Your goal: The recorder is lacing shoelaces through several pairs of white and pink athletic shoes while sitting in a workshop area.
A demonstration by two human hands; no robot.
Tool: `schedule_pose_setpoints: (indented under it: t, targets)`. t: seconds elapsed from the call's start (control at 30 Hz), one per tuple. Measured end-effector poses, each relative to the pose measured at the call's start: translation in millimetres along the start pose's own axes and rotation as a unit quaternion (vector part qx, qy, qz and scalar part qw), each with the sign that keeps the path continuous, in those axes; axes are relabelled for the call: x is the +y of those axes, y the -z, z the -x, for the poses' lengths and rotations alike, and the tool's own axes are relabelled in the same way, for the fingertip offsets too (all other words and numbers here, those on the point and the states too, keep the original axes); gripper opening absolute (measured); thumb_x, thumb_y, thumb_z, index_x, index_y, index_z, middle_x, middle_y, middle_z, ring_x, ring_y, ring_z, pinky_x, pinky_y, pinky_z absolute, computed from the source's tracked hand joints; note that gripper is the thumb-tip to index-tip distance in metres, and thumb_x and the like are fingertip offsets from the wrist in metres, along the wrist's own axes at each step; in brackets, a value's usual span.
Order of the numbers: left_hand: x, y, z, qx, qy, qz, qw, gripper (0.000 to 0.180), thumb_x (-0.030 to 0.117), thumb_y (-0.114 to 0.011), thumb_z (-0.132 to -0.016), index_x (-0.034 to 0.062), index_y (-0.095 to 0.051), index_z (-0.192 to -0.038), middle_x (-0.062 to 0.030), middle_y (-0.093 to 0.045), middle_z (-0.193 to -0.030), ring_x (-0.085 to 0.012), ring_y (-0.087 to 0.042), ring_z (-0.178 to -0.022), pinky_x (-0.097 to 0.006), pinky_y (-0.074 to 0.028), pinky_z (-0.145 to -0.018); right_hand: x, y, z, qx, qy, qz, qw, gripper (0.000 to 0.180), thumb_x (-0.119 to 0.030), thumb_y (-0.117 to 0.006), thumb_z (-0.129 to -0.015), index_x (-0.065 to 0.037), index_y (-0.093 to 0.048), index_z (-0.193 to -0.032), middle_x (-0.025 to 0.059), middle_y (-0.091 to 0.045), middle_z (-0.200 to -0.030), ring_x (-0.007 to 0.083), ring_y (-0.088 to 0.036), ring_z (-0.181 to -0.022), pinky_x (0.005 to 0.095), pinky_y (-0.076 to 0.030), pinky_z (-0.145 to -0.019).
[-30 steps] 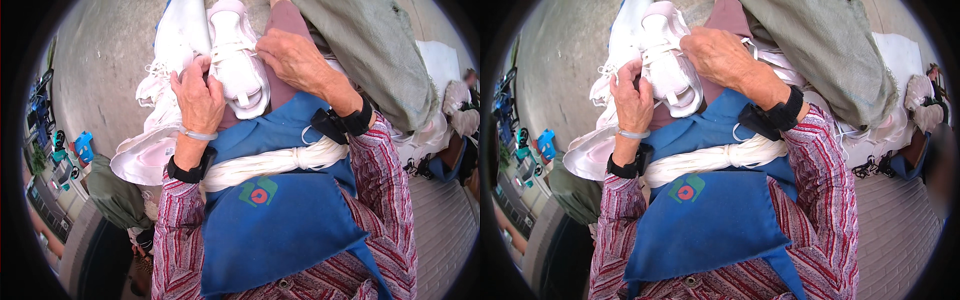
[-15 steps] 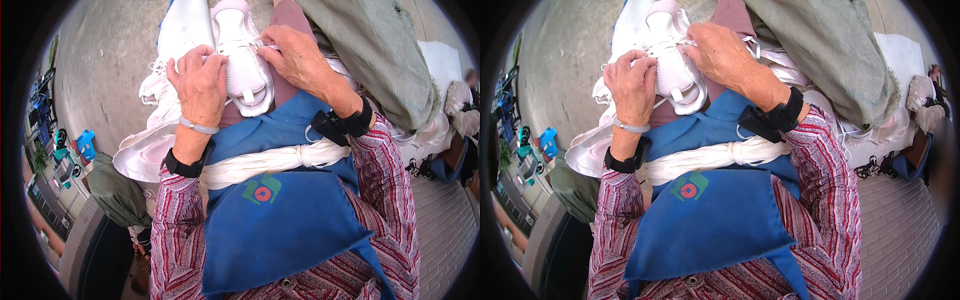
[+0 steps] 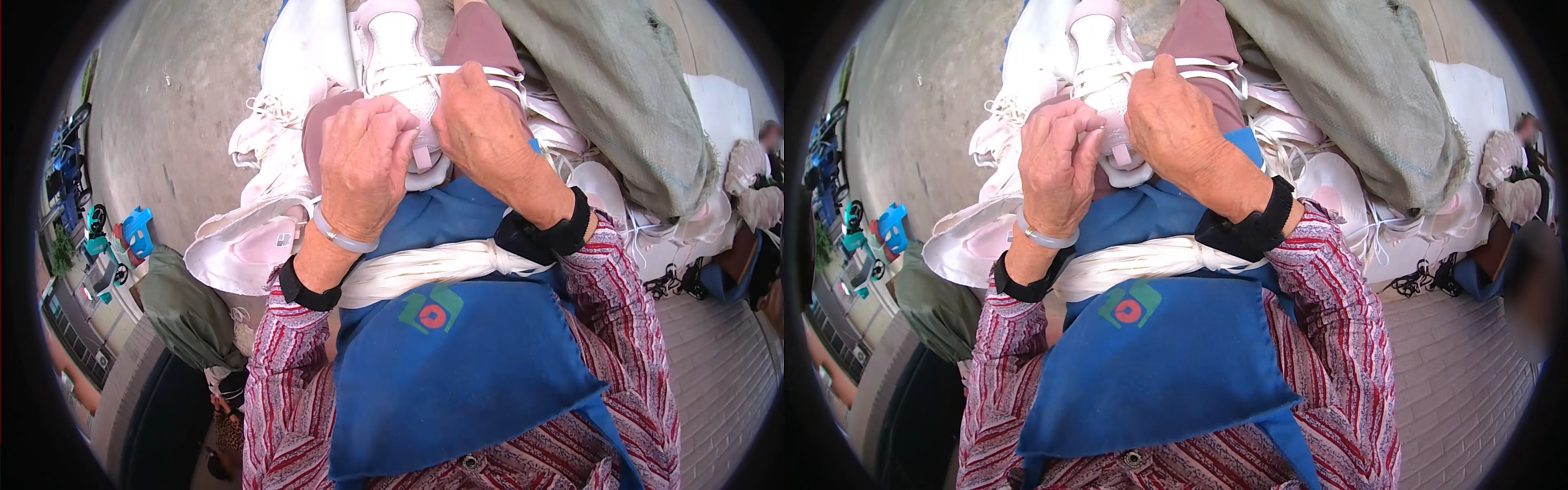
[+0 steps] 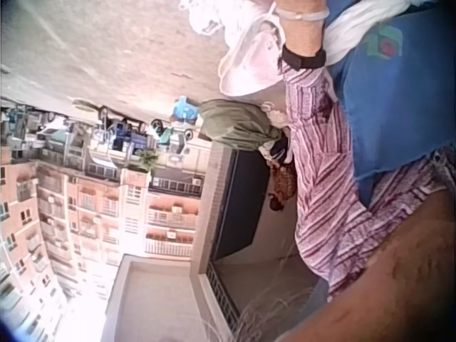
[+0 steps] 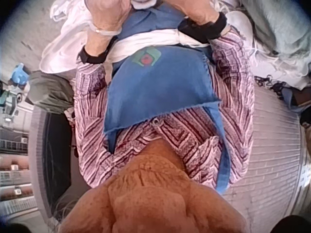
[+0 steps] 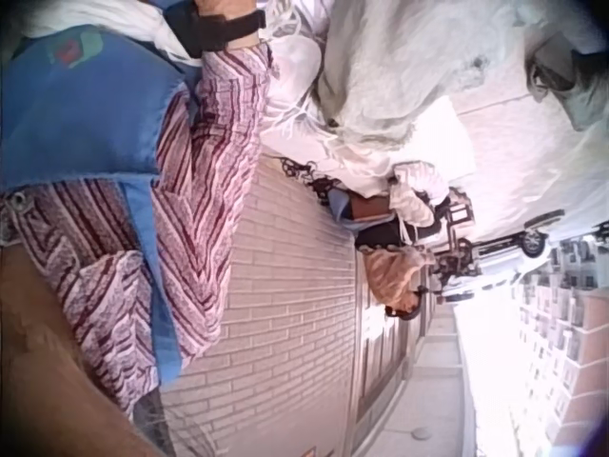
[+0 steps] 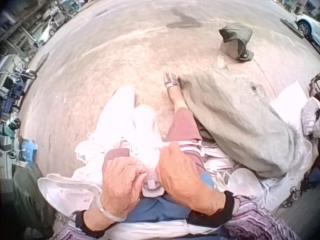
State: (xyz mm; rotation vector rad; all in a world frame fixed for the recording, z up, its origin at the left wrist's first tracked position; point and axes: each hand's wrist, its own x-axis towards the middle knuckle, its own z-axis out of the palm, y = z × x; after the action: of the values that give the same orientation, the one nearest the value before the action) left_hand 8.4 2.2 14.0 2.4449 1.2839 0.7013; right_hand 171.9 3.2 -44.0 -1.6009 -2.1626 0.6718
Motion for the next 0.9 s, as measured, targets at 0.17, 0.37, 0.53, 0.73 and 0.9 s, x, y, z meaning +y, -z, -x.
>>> schedule_pose_setpoints:
  t: [0.17,0.37,0.53,0.73,0.9]
  targets:
    - [0.3,-0.1,39.5,-0.039,0.132,0.152,0.979,0.016,-0.006,-0.061,-0.082,0.0026,-0.057,-0.095,-0.0114,-0.06,-0.091,-0.027,-0.061,-0.078,-0.032,-0.05,-0.066,2.5,0.5,-1.3,0.036,-0.003,-0.072,0.997,0.028,-0.003,-0.057,-0.08,0.0,-0.056,-0.107,0.0182,-0.057,-0.086,0.0389,-0.06,-0.078,0.0444,-0.05,-0.071]
    - [-9.3,-5.4,32.5,-0.05,0.176,0.283,0.941,0.012,-0.004,-0.051,-0.093,-0.0012,-0.056,-0.103,-0.0081,-0.056,-0.107,-0.0131,-0.063,-0.09,-0.024,-0.053,-0.075,-0.1,4.3,0.5,0.089,0.026,-0.105,0.99,0.031,0.0,-0.056,-0.08,-0.005,-0.052,-0.11,0.0176,-0.056,-0.087,0.0367,-0.062,-0.076,0.0441,-0.051,-0.064]
    - [-13.1,1.2,19.5,-0.035,0.267,0.326,0.906,0.013,-0.004,-0.06,-0.084,-0.0002,-0.061,-0.096,-0.0082,-0.062,-0.085,-0.0138,-0.063,-0.073,-0.025,-0.05,-0.065,-5.2,15.1,-2.0,0.041,0.024,-0.021,0.999,0.028,-0.005,-0.059,-0.081,-0.008,-0.057,-0.109,0.0122,-0.058,-0.088,0.0308,-0.062,-0.075,0.0384,-0.052,-0.065]
    - [27.4,14.7,41.2,-0.132,0.258,0.366,0.885,0.01,0.0,-0.063,-0.085,0.0004,-0.065,-0.094,-0.0081,-0.064,-0.08,-0.012,-0.064,-0.066,-0.024,-0.05,-0.058,-0.4,16.9,-13.1,0.093,0.116,0.082,0.985,0.012,-0.007,-0.061,-0.077,-0.007,-0.061,-0.089,0.007,-0.055,-0.083,0.0251,-0.062,-0.073,0.0367,-0.051,-0.062]
    - [1.7,17.5,26.0,-0.081,0.34,0.328,0.878,0.009,0.002,-0.063,-0.087,0.0008,-0.066,-0.095,-0.0058,-0.063,-0.079,-0.0097,-0.062,-0.063,-0.022,-0.049,-0.056,-1.8,17.9,-16.6,0.095,0.149,0.093,0.98,0.007,-0.007,-0.059,-0.077,-0.005,-0.057,-0.084,0.0087,-0.053,-0.083,0.0254,-0.06,-0.071,0.0358,-0.05,-0.063]
